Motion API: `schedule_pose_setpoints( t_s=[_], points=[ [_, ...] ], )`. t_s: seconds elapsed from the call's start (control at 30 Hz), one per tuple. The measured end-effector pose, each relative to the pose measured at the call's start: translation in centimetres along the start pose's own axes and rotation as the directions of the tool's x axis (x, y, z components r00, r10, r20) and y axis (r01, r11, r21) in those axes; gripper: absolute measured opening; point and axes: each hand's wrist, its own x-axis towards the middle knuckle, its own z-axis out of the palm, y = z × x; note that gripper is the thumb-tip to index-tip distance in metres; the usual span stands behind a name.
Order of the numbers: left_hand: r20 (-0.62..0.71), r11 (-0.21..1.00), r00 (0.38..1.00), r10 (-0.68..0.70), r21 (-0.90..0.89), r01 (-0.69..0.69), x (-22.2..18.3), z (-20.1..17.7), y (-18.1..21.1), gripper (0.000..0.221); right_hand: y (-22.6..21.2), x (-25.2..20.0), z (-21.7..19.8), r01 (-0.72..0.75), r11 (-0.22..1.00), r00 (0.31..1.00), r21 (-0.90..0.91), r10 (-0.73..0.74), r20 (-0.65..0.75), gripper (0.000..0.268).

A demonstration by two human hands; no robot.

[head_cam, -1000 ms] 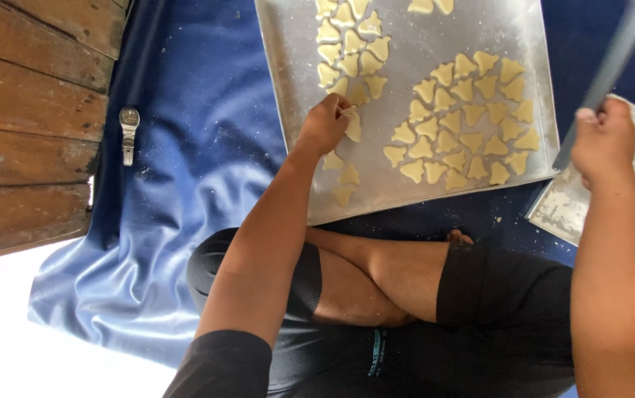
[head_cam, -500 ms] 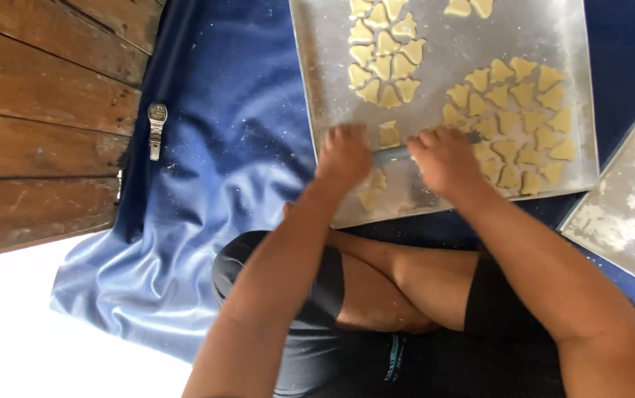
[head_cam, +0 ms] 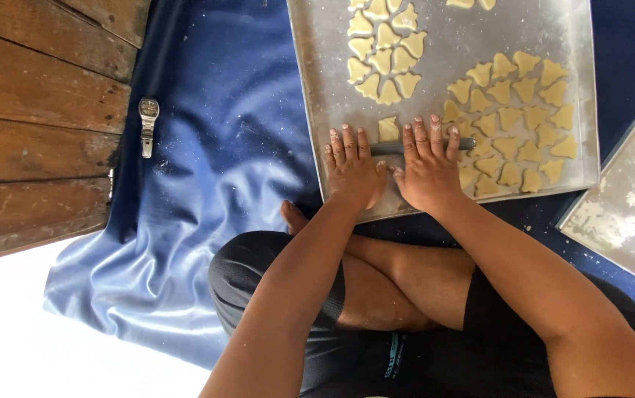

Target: Picking up pre-cut dough shapes, folding them, and arranging them on a baking tray while using a scraper tool.

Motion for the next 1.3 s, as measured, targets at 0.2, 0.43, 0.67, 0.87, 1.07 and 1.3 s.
schedule_pose_setpoints(
  t_s=[0.2,0.43,0.67,0.87,1.07,1.3],
  points=[
    [-0.018,0.999,1.000,-0.005,-0.036,0.004,1.9,0.0,-0.2,0.077,-0.1,2.5,0.0,-0.094,0.982,0.985,0.161,0.068,0.155,0.090],
    [-0.014,0.997,0.997,-0.078,-0.008,0.078,5.3,-1.8,0.3,0.076,0.6,5.8,0.1,-0.112,0.958,0.991,0.263,0.087,0.103,0.084],
    [-0.125,0.999,0.992,-0.014,0.048,0.020,8.2,-3.3,0.0,0.080,1.4,8.9,-0.7,-0.037,0.943,0.999,0.330,0.044,-0.013,0.075],
    [-0.211,0.994,0.977,0.025,0.110,-0.002,9.9,-3.4,-0.3,0.083,1.9,10.6,-1.2,-0.012,0.951,0.998,0.309,0.030,-0.054,0.076],
    [-0.215,0.986,0.975,0.063,0.166,-0.027,10.4,-4.2,-0.5,0.084,2.5,11.2,-1.1,0.042,0.952,0.993,0.302,-0.005,-0.122,0.075],
    [-0.125,0.976,0.976,0.181,0.142,-0.163,6.3,-2.4,-1.5,0.086,2.6,5.2,1.6,0.210,0.928,0.961,0.309,-0.138,-0.239,0.082]
  ],
)
